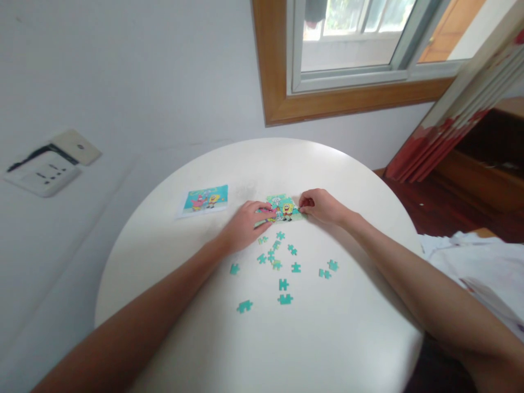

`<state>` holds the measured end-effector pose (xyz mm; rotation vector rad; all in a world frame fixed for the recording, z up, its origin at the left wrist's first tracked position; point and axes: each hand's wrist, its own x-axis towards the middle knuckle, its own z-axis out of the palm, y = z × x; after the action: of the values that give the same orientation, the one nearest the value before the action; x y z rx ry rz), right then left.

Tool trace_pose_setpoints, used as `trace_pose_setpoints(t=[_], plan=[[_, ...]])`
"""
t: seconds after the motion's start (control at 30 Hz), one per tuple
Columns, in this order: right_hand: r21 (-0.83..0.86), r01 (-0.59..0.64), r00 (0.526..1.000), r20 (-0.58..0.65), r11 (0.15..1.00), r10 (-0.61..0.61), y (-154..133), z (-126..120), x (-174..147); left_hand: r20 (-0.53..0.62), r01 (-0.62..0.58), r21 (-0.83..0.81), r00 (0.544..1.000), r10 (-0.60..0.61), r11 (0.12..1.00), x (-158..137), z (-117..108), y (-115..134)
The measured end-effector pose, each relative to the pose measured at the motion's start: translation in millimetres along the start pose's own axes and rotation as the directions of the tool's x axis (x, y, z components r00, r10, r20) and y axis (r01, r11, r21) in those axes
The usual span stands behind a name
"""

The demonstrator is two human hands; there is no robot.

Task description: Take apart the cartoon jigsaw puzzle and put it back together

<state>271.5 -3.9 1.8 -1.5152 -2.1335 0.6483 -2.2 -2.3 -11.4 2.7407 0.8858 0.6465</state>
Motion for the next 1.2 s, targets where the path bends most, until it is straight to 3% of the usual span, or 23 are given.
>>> trace_pose_setpoints(t=[0.13, 0.2, 0.27, 0.33, 0.47, 0.6, 0.8, 0.9, 1.07, 1.13, 1.2], plan=[[-0.068, 0.103, 0.993, -0.057, 0.992, -0.107, -38, -5, -19, -0.030, -0.008, -0.002, 1.000, 0.008, 1.000, 1, 0, 4], [-0.002, 0.276, 0.958, 0.084, 0.961, -0.275, -66, -3, -36, -0.063, 0.001, -0.007, 0.998, -0.002, 1.000, 1, -1, 6], [0.039, 0.400, 0.869, 0.302, 0.916, -0.392, -90, 3, -53, -0.102, 0.014, -0.013, 0.995, -0.015, 1.000, 2, -5, 6], [0.003, 0.469, 0.788, 0.449, 0.883, -0.420, -105, 10, -66, -0.134, 0.026, -0.012, 0.991, -0.027, 1.000, 3, -11, 4], [-0.081, 0.540, 0.717, 0.566, 0.838, -0.407, -112, 20, -75, -0.212, 0.067, 0.012, 0.975, -0.063, 0.998, 4, -23, 0], [-0.083, 0.603, 0.686, 0.561, 0.794, -0.462, -109, 23, -76, -0.268, 0.106, 0.012, 0.958, -0.099, 0.994, 5, -27, -4], [0.147, 0.499, 0.661, 0.572, 0.854, -0.485, -104, 22, -74, -0.244, 0.222, -0.137, 0.937, -0.251, 0.965, 6, -28, -1], [0.263, 0.420, 0.717, 0.491, 0.868, -0.496, -96, 22, -66, -0.114, 0.280, -0.303, 0.938, -0.326, 0.911, 6, -30, 10], [0.279, 0.187, 0.947, 0.204, 0.942, -0.248, -76, 26, -45, 0.107, 0.288, -0.503, 0.956, -0.272, 0.815, 3, -22, 25], [0.311, 0.123, 0.986, 0.069, 0.942, -0.152, -69, 30, -39, 0.151, 0.290, -0.556, 0.957, -0.249, 0.779, 2, -16, 28], [0.335, 0.111, 0.993, -0.004, 0.936, -0.116, -66, 33, -37, 0.172, 0.287, -0.598, 0.958, -0.230, 0.749, 1, -13, 31]])
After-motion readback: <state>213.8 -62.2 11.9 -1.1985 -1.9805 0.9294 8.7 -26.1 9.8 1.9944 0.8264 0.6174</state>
